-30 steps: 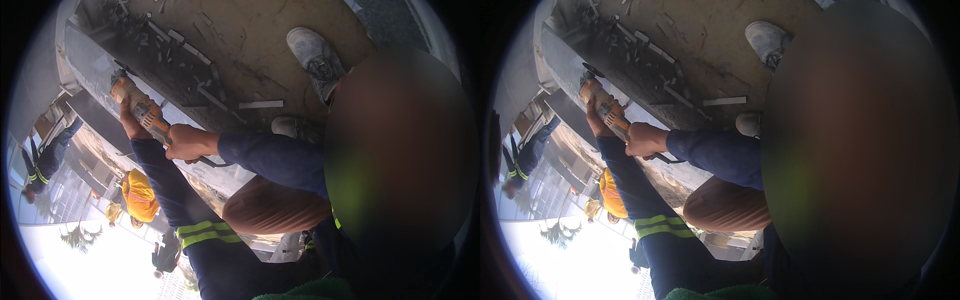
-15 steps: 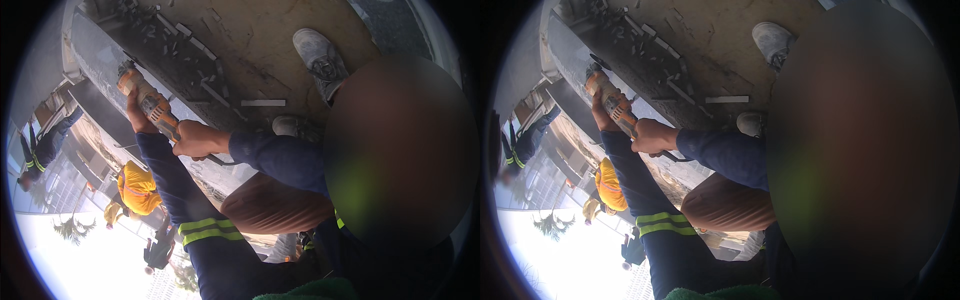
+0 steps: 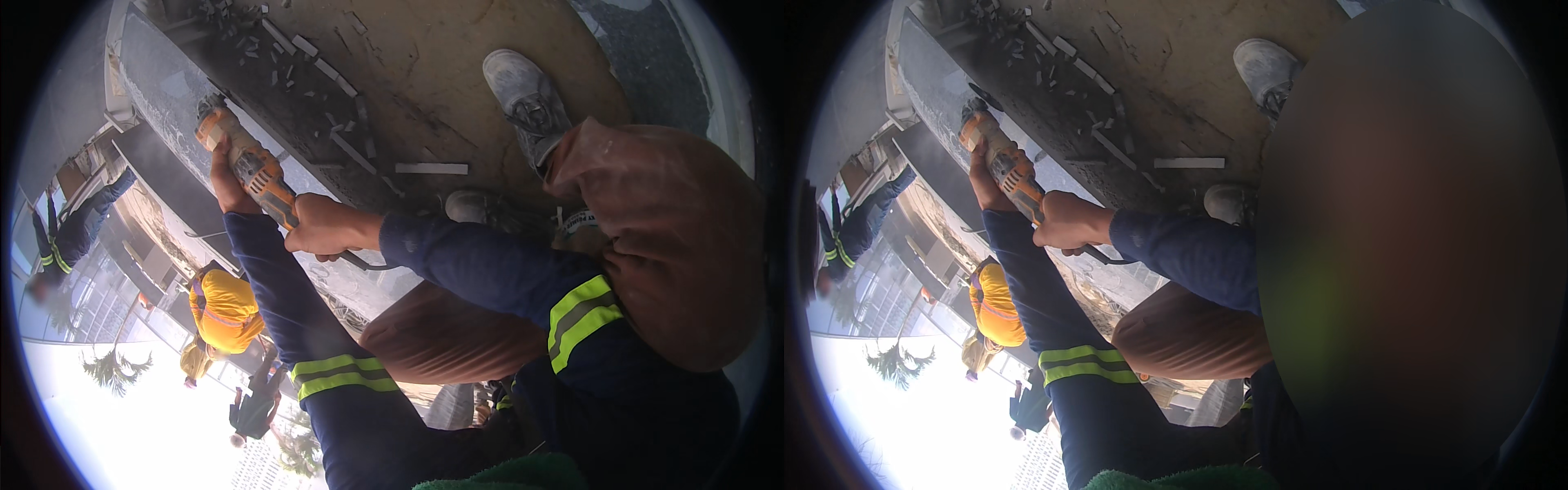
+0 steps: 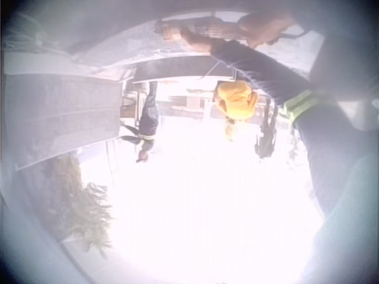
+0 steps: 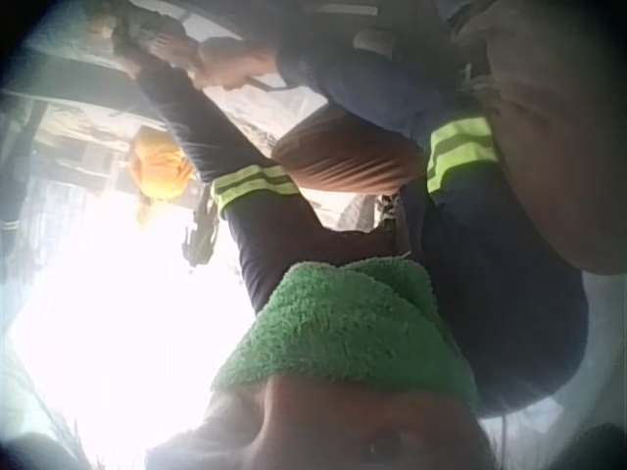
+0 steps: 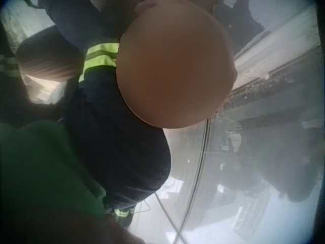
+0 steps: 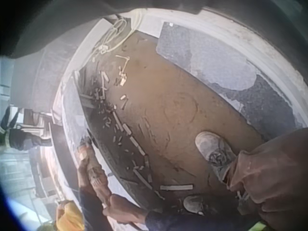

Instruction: The person uses an angle grinder to cut a large stone slab on a construction site. The person holds the tool with both hands and guides it along the slab surface, producing dust and debris. Other workers are visible in the background.

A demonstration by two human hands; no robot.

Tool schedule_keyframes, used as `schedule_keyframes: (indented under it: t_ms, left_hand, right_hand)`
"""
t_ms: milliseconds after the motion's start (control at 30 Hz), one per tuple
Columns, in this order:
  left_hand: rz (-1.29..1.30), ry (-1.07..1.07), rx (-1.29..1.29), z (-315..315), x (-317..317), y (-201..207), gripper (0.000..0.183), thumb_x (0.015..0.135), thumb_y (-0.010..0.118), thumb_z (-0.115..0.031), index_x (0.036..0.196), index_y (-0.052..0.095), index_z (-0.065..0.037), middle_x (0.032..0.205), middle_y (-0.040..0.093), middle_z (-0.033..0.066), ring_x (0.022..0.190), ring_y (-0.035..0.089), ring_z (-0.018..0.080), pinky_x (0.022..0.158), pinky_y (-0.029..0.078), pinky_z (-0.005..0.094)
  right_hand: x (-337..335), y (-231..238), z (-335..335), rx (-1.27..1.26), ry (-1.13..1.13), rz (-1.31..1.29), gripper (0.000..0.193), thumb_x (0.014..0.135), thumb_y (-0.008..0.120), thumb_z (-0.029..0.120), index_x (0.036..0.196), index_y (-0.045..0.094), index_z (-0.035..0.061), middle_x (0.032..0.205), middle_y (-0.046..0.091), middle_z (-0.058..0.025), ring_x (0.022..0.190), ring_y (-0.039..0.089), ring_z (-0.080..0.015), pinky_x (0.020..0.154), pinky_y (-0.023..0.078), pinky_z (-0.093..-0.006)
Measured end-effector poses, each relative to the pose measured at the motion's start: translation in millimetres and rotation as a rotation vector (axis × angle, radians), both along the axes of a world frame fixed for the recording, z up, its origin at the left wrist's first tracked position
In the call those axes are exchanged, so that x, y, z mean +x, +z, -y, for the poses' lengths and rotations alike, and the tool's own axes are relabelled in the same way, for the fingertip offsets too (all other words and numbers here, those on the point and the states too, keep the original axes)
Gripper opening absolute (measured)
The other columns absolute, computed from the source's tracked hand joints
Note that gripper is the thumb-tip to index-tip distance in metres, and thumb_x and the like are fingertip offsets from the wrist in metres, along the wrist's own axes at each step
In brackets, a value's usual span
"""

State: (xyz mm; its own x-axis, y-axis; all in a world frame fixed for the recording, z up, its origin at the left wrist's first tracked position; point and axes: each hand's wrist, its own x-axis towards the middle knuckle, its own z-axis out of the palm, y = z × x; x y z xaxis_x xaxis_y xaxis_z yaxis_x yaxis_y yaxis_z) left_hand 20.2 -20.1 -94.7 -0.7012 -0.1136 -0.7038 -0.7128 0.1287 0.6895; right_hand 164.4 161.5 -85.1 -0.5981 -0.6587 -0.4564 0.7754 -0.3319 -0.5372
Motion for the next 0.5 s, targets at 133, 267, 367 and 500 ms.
schedule_keyframes:
  t_ms: [133,267,367,500]
  left_hand:
    - [-0.01,0.01,0.0,6,-3,1,0.05,0.099,0.058,-0.051,0.107,0.06,-0.001,0.081,0.067,0.0141,0.064,0.067,0.0282,0.055,0.058,0.0425]
    - [-0.012,-0.039,-0.009,7,-12,-5,0.05,0.099,0.058,-0.05,0.108,0.06,-0.001,0.082,0.067,0.0141,0.066,0.068,0.0285,0.055,0.058,0.0427]
    - [-0.03,-0.04,-0.02,15,-18,-10,0.05,0.099,0.058,-0.05,0.109,0.06,-0.001,0.083,0.066,0.0141,0.068,0.069,0.0286,0.058,0.061,0.0444]
    - [-0.014,-0.08,0.009,26,-27,-14,0.051,0.099,0.058,-0.051,0.113,0.058,-0.003,0.084,0.067,0.0141,0.069,0.07,0.0292,0.063,0.064,0.0493]
  right_hand:
    - [-2,-6,11,-0.009,0.008,-0.024,0.034,0.089,0.068,0.013,0.108,0.06,-0.0148,0.073,0.067,-0.0173,0.057,0.068,-0.0232,0.049,0.053,-0.0367]
    - [-10,-6,4,0.006,0.024,-0.021,0.033,0.088,0.068,0.014,0.105,0.059,-0.0125,0.071,0.065,-0.0159,0.056,0.067,-0.0225,0.047,0.05,-0.0362]
    - [-11,-10,10,-0.029,-0.005,-0.021,0.03,0.087,0.067,0.017,0.099,0.057,-0.0082,0.067,0.062,-0.0129,0.053,0.063,-0.0206,0.043,0.044,-0.0354]
    - [-16,-13,17,-0.03,-0.03,-0.018,0.028,0.086,0.068,0.017,0.095,0.057,-0.0078,0.067,0.062,-0.0126,0.053,0.063,-0.0204,0.044,0.047,-0.0349]
